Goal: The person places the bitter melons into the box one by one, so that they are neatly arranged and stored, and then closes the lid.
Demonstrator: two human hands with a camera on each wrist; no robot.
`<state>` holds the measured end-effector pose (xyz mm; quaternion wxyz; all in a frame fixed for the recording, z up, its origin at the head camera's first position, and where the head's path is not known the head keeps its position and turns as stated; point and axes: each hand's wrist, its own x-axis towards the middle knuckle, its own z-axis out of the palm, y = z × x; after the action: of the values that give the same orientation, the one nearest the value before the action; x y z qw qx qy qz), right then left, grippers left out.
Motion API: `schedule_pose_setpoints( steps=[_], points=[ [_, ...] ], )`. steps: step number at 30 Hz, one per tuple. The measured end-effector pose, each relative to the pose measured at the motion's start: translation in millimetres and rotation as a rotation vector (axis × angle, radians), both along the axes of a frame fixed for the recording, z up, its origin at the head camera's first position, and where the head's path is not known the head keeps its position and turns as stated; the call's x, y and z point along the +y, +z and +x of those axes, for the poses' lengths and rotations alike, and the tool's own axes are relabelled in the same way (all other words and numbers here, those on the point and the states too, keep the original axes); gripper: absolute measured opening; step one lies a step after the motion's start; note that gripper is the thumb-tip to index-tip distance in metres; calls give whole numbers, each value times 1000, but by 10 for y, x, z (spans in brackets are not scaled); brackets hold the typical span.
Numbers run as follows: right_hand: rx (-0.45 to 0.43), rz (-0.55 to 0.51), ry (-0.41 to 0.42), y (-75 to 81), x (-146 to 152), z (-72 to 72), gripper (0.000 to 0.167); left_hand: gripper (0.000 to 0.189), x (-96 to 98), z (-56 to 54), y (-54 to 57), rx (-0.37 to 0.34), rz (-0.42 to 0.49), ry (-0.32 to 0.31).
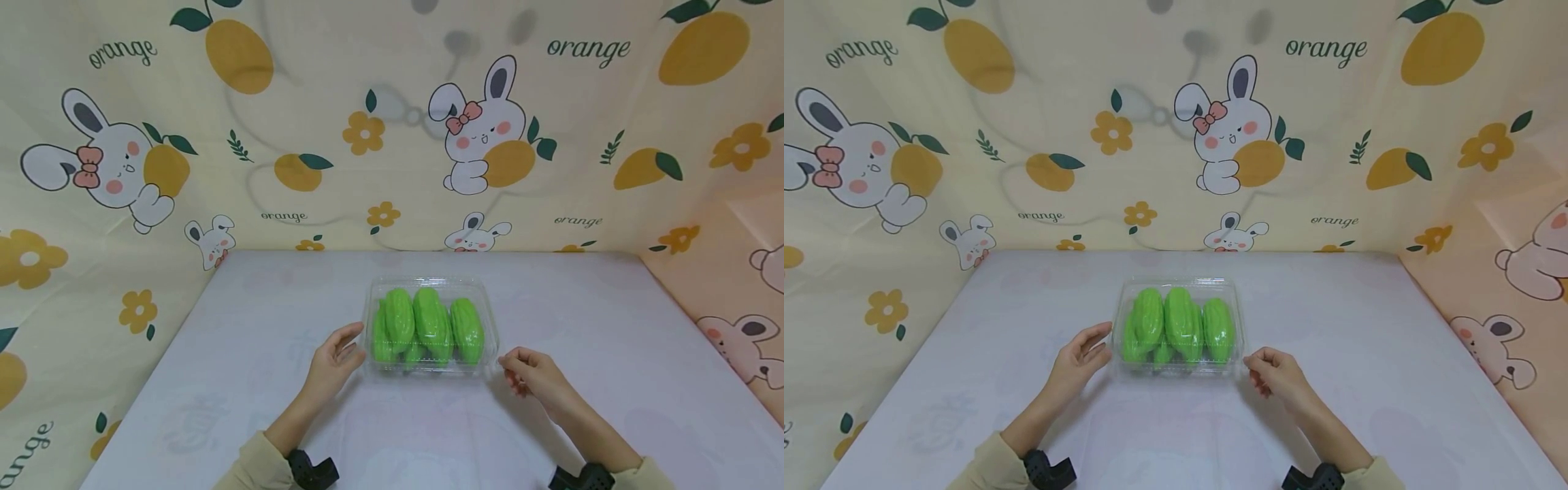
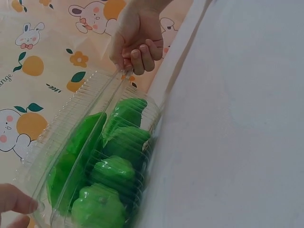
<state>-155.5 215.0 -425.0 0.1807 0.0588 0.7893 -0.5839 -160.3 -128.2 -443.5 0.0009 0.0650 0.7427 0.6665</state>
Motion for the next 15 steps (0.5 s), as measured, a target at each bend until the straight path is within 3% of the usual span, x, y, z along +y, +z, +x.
schedule_pose_setpoints(
  steps=[15],
  points=[
    [-11, 36, 34, -9, 13, -8, 28, 49, 32, 8, -17, -55, 37, 27]
  ],
)
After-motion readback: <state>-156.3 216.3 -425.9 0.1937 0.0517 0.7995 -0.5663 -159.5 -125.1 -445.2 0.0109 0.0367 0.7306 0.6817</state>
